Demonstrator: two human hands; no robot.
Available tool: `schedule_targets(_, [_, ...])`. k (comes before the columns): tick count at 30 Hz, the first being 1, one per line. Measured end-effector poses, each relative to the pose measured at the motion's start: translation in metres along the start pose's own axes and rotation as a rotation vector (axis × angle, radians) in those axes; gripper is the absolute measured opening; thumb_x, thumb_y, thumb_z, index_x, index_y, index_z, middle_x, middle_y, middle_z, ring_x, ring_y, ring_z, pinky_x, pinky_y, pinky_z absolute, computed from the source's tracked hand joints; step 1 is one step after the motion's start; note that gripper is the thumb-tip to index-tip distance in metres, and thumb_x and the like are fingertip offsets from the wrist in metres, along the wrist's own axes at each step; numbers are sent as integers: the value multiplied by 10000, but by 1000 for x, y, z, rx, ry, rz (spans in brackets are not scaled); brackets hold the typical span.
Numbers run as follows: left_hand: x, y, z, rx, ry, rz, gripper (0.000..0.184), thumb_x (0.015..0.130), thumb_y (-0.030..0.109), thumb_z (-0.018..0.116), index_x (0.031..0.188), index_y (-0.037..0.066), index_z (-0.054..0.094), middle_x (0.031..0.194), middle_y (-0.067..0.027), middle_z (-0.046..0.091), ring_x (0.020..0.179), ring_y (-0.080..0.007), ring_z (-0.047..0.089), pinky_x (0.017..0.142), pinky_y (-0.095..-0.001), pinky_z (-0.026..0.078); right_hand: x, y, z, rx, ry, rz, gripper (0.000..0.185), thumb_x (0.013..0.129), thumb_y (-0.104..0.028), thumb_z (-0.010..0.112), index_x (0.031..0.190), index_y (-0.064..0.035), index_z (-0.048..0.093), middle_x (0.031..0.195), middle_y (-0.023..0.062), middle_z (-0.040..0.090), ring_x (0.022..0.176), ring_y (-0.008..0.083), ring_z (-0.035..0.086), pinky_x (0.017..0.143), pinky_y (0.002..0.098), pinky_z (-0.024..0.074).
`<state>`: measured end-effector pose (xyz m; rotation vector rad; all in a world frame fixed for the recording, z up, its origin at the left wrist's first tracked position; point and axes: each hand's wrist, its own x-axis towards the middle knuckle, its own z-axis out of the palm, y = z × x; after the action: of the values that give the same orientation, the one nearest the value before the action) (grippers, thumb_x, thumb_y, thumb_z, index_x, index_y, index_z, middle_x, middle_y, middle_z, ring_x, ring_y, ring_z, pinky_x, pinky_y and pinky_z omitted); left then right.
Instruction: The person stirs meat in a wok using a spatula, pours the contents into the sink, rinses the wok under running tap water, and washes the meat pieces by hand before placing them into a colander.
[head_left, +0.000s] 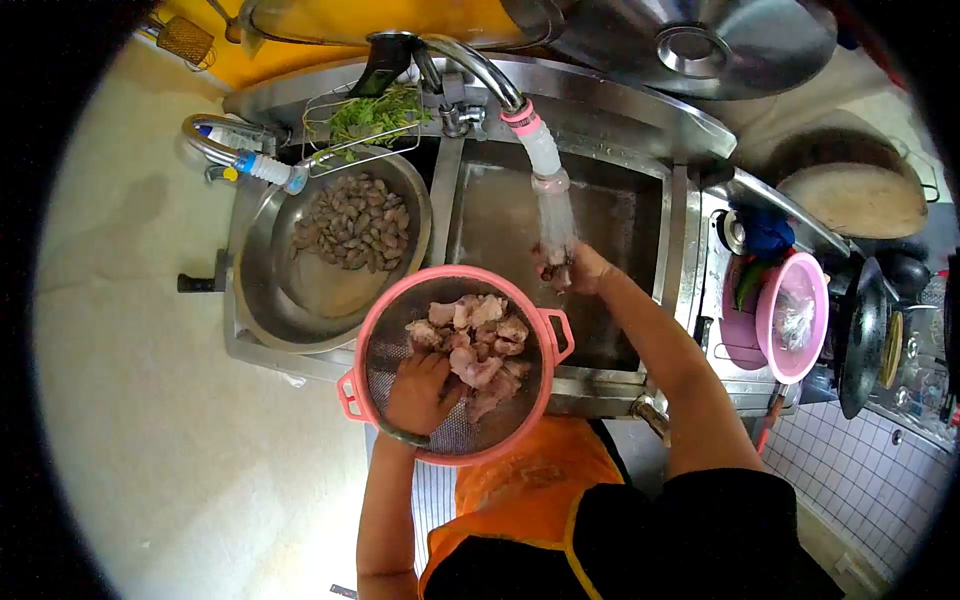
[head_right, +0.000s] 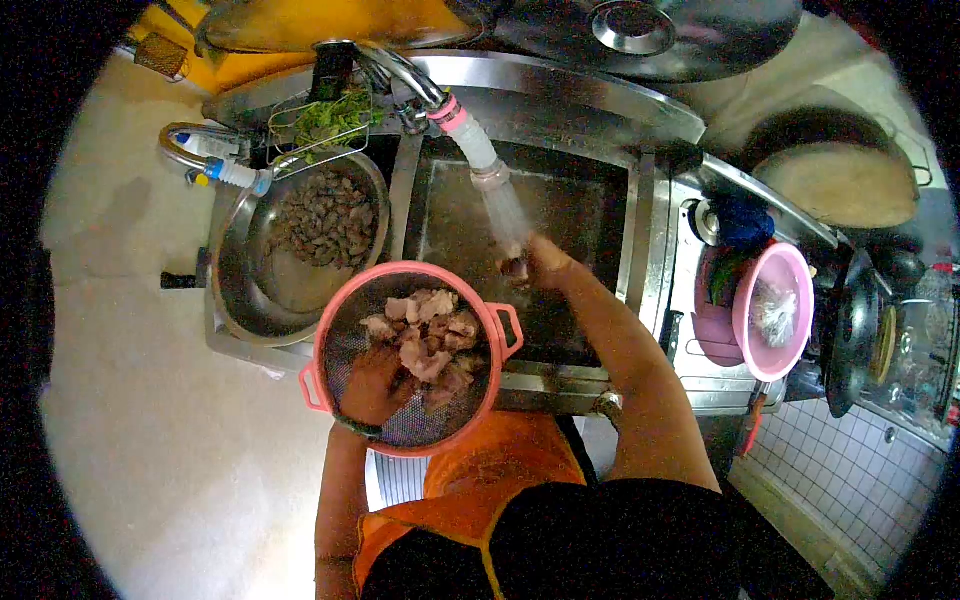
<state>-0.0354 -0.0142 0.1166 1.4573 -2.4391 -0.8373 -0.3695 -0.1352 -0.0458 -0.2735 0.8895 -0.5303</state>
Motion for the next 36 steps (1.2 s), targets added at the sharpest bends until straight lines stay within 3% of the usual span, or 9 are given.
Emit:
schedule_targets(4, [1, 0, 0, 5, 26, 27, 310, 719, 200, 700, 936, 16, 579, 924, -138, 591, 902, -327, 545, 808, -441, 433, -5, 2, -1, -52, -83, -79, 574, 874, -419, 542, 1349, -110, 457, 1064, 16, 580, 887, 106, 530, 646, 271, 427])
schedule_targets(7, [1, 0, 0, 15, 18, 34, 307, 719, 204, 699, 931, 16, 578, 926, -138, 588, 903, -329, 543, 809, -439, 433, -16, -3, 3, -311, -32, -133, 604, 853, -342, 529, 1406, -131, 405, 1100, -5, 554, 975, 99, 490, 718, 267, 426])
schedule_targets(10, [0, -2, 0, 20, 8, 41, 308, 717, 206, 699, 926, 15, 577, 931, -140, 584, 912, -331, 541, 811, -439, 433, -20, -5, 6, -266, -104, -137, 606, 831, -256, 504, 1414, -130, 397, 1110, -2, 557, 970, 119, 506, 734, 274, 446])
schedule_targets(13, [-1, -2, 2, 27, 7, 35, 310, 717, 210, 699, 927, 17, 577, 939, -142, 582, 934, -335, 540, 823, -441, 432, -47, -23, 48, -454, -84, -180, 601, 809, -204, 475, 1399, -102, 411, 1115, 16, 567, 940, 139, 527, 751, 281, 458])
schedule_targets(19, [-1, -1, 2, -22, -1, -1, 332, 720, 220, 710, 955, 23, 584, 999, -145, 587, 987, -344, 536, 856, -440, 431, -47, -23, 62, -286, -30, -215, 545, 785, -168, 527, 1315, -54, 468, 1057, 28, 586, 857, 134, 552, 711, 251, 464])
schedule_targets(25, [-3, 3, -1, 19, 111, 59, 329, 711, 199, 715, 952, 19, 582, 1036, -154, 565, 975, -350, 538, 849, -437, 438, -65, -29, 94, -580, -58, -340, 437, 782, -93, 564, 1214, -24, 568, 1017, 49, 621, 830, 110, 568, 661, 246, 478])
schedule_targets(28, [-3, 5, -3, -23, 154, 70, 312, 706, 185, 711, 937, 20, 581, 1020, -158, 557, 947, -350, 543, 828, -433, 446, -71, -33, 113, -685, -65, -500, 408, 776, -55, 530, 1175, -14, 603, 1014, 45, 624, 833, 95, 560, 730, 237, 472])
schedule_targets(31, [-5, 4, -1, -17, 133, 58, 295, 707, 177, 706, 925, 25, 579, 995, -154, 555, 919, -345, 547, 808, -435, 450, -80, -38, 131, -772, -36, -415, 413, 798, 22, 479, 1202, 6, 564, 1116, 59, 610, 959, 118, 576, 856, 269, 471])
schedule_targets(36, [-6, 6, -2, -9, 115, 31, 295, 722, 181, 702, 938, 31, 568, 967, -144, 556, 898, -337, 550, 794, -433, 453, -84, -31, 136, -879, 14, -546, 349, 858, 44, 460, 1188, -4, 564, 1081, 57, 625, 914, 106, 586, 844, 248, 469])
